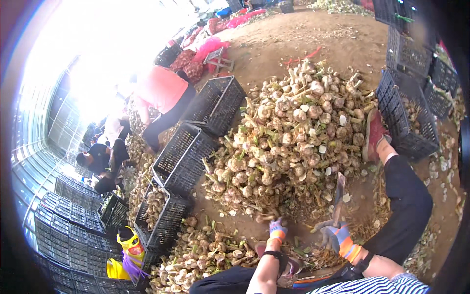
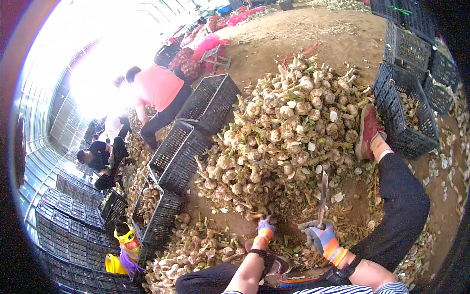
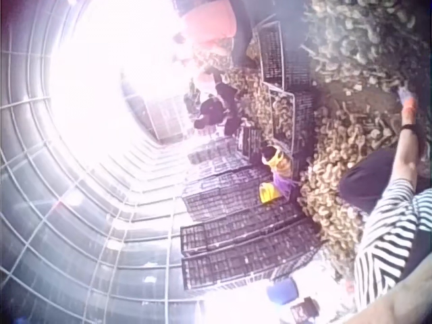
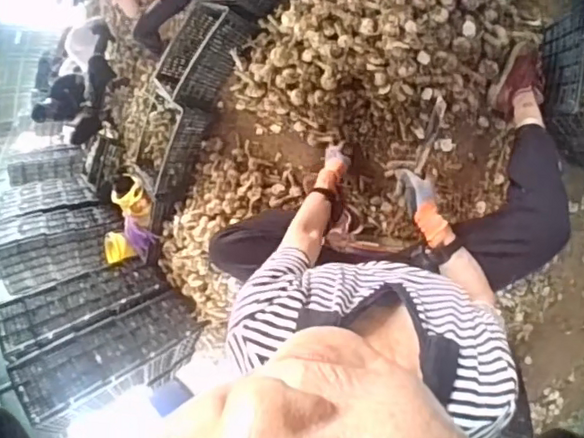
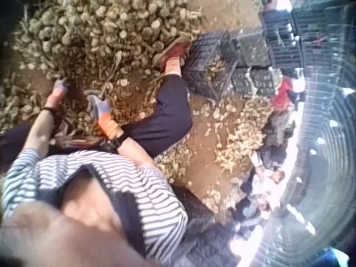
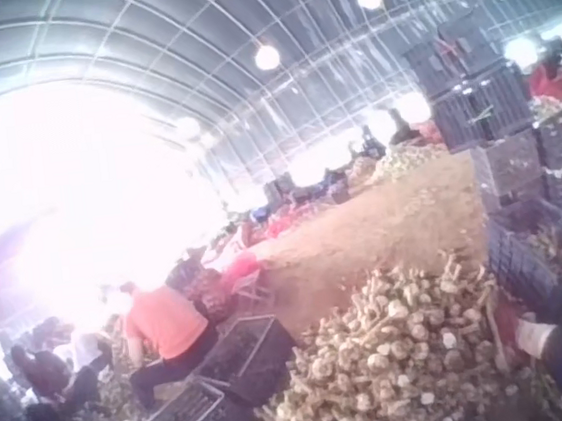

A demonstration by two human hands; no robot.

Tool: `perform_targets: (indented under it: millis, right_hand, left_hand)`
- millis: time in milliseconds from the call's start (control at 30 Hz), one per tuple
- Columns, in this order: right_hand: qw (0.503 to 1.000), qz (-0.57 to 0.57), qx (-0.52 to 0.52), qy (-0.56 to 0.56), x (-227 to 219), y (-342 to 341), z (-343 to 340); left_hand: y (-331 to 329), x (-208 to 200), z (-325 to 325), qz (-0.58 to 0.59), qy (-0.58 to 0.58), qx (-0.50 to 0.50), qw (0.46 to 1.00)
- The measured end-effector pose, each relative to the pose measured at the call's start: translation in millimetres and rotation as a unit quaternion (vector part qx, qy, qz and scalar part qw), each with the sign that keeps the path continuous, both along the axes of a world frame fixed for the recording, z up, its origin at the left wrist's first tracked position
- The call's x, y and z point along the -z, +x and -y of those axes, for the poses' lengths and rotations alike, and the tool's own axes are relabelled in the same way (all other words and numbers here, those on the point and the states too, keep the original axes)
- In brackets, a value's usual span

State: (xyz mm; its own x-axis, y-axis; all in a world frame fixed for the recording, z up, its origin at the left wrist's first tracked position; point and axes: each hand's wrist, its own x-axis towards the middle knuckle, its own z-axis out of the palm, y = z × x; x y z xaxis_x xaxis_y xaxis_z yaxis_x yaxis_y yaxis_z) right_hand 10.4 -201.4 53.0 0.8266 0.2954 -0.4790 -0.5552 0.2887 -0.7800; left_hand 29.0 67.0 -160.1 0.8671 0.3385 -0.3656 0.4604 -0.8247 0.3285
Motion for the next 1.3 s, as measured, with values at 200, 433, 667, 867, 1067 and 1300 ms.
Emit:
perform_targets:
  millis: [200,433,667,867,1067,1300]
  right_hand:
    - [0.999,-0.008,-0.005,-0.035,0,3,4]
    - [0.999,-0.048,-0.017,-0.005,-6,9,-1]
    - [0.999,-0.043,0.008,0.008,7,13,0]
    - [1.000,-0.004,0.005,0.025,14,4,-6]
    - [0.999,0.005,-0.015,-0.034,26,1,4]
    - [0.996,0.027,0.023,-0.081,47,-10,7]
  left_hand:
    - [31,-44,1,0.296,0.018,-0.107,0.949]
    - [107,-24,-60,0.284,-0.183,-0.200,0.920]
    - [91,-23,-8,0.147,0.058,-0.125,0.980]
    - [37,0,-2,0.028,0.151,0.037,0.987]
    - [-6,9,70,-0.111,0.049,0.100,0.988]
    - [-43,-66,106,-0.085,-0.017,0.130,0.988]
